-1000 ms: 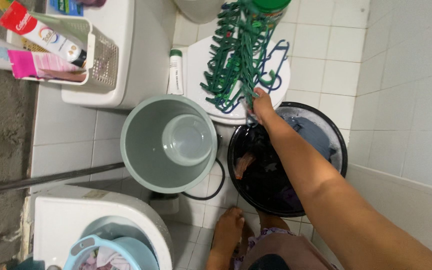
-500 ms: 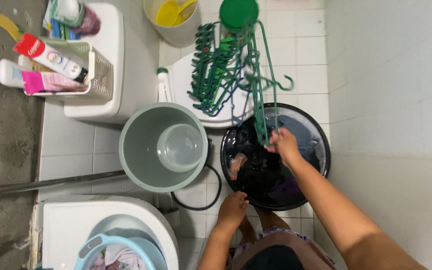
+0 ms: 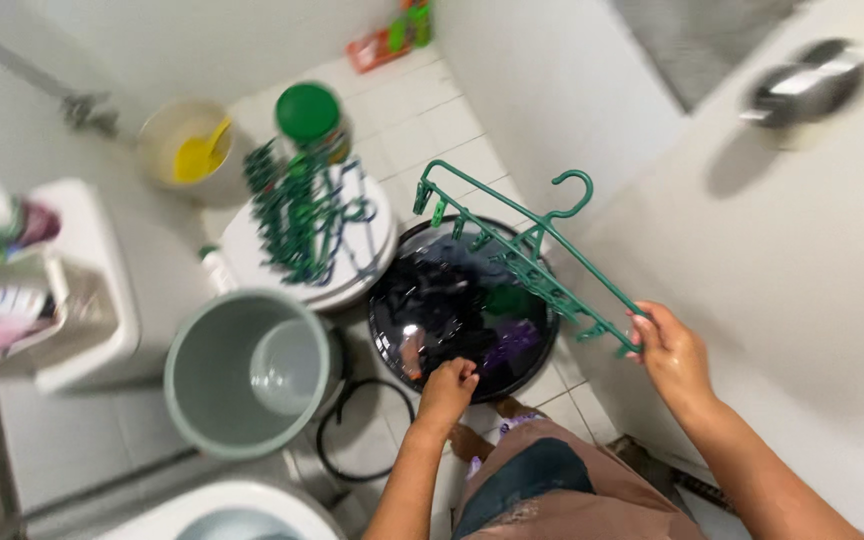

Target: The person washes clothes by hand using soapy water in buckets and a sink basin, rinses the items, and hangs some of them on a drying rack attached to the door.

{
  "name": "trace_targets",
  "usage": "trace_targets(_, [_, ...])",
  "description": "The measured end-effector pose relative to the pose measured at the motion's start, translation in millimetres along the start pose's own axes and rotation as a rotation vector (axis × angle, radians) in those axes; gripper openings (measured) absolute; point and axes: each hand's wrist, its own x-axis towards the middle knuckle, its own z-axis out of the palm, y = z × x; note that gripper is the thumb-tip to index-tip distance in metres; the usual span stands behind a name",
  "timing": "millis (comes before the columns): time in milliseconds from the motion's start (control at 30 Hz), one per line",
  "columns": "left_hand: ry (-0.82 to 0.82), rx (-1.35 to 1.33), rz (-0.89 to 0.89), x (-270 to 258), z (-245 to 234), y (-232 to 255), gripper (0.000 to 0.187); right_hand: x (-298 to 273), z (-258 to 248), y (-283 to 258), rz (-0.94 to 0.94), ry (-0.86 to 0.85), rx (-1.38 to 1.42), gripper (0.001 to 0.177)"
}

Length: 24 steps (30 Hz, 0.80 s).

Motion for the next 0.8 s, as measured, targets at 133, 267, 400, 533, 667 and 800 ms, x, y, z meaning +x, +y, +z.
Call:
trace_targets(133, [-0.145,0.061,0.000,-2,10,12,0.027,-48,-57,-22,-0.053,0.232,-0.042,0.024])
trace_targets(267, [-0.190,0.119,0.040,0,6,22,0.027,-70,-97,-31,-0.228,0.447,-0.145,0.019])
trace_targets(400, [-0.124,0.370,0.120,7,-2,39,0.025,-67,-121,-36,-0.401,0.583,-0.291,0.016])
trace_targets(533, [-0.184,0.468,0.073,15,-5,56,0.022,-48,-134,-48,-0.435,0.604,-0.328,0.017])
trace_targets(667, [-0.219,0.258,0.044,19,1,64,0.026,-31,-140,-60,-0.512,0.612,-0.341,0.017])
trace_targets(800, [-0.224,0.309,0.020,13,4,70,0.027,-17,-143,-66,-0.537,0.594,-0.335,0.018])
